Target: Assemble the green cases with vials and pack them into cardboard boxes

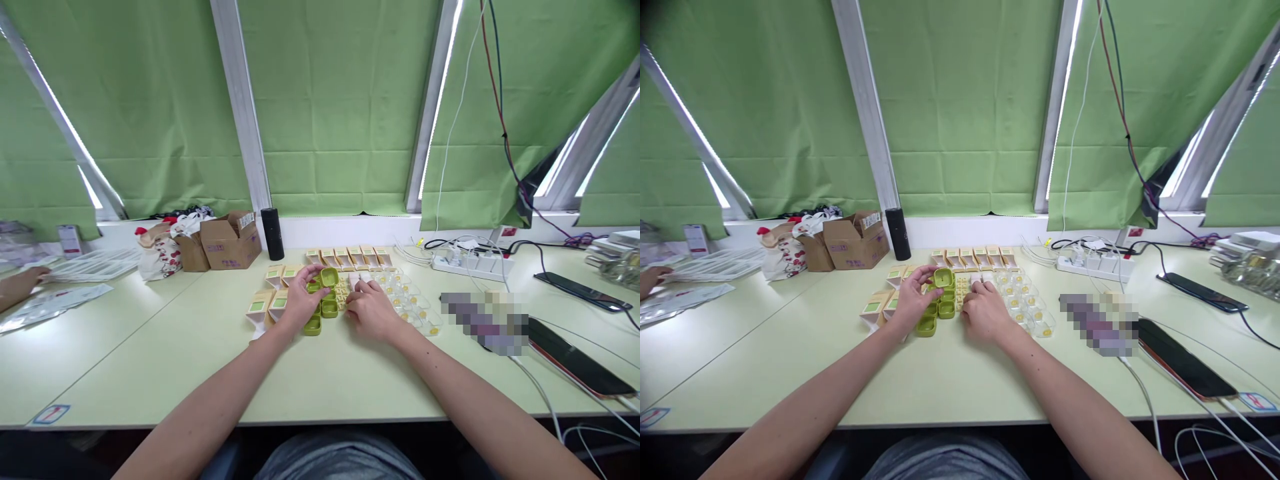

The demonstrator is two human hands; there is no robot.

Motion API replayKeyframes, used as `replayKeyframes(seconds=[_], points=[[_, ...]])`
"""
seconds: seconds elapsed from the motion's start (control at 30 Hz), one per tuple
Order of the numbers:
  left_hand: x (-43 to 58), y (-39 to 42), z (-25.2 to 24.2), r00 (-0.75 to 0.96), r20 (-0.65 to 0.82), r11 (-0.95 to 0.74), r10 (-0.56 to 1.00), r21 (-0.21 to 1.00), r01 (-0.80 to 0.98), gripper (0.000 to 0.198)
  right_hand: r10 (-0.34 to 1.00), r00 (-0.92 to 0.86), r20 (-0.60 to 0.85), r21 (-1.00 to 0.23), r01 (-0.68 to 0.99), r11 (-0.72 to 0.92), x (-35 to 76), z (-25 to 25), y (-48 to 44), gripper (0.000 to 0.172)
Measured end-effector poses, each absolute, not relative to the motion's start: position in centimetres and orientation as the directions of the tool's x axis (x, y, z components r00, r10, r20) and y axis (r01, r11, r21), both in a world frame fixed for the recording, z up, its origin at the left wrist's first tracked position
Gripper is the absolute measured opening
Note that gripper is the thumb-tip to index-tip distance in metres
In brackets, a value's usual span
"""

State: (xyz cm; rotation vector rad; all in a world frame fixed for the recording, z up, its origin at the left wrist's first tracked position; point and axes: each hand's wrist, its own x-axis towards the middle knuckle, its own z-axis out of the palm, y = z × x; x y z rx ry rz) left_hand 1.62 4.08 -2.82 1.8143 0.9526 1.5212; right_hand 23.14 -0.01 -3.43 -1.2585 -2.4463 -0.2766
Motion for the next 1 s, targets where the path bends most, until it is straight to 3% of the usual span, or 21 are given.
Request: replayKeyframes(seconds=[0.67, 0.87, 1.0], points=[[1.81, 4.07, -2.70, 0.076, 0.575, -0.579, 0.815, 0.801, 0.151, 0.048, 0.758, -0.522, 0.391, 0.067, 0.837, 0.543, 22.71, -3.37, 0.05, 0.016], [1.83, 3.71, -2.51, 0.068, 0.573, -0.576, 0.817, 0.805, 0.141, 0.046, 0.752, -0.373, 0.544, -0.075, 0.871, 0.486, 23.03, -3.49, 0.37, 0.013], [1.84, 3.67, -2.57, 0.064, 0.580, -0.583, 0.812, 0.798, 0.154, 0.045, 0.686, -0.269, 0.676, -0.217, 0.818, 0.533, 23.18, -3.88, 0.56, 0.016]])
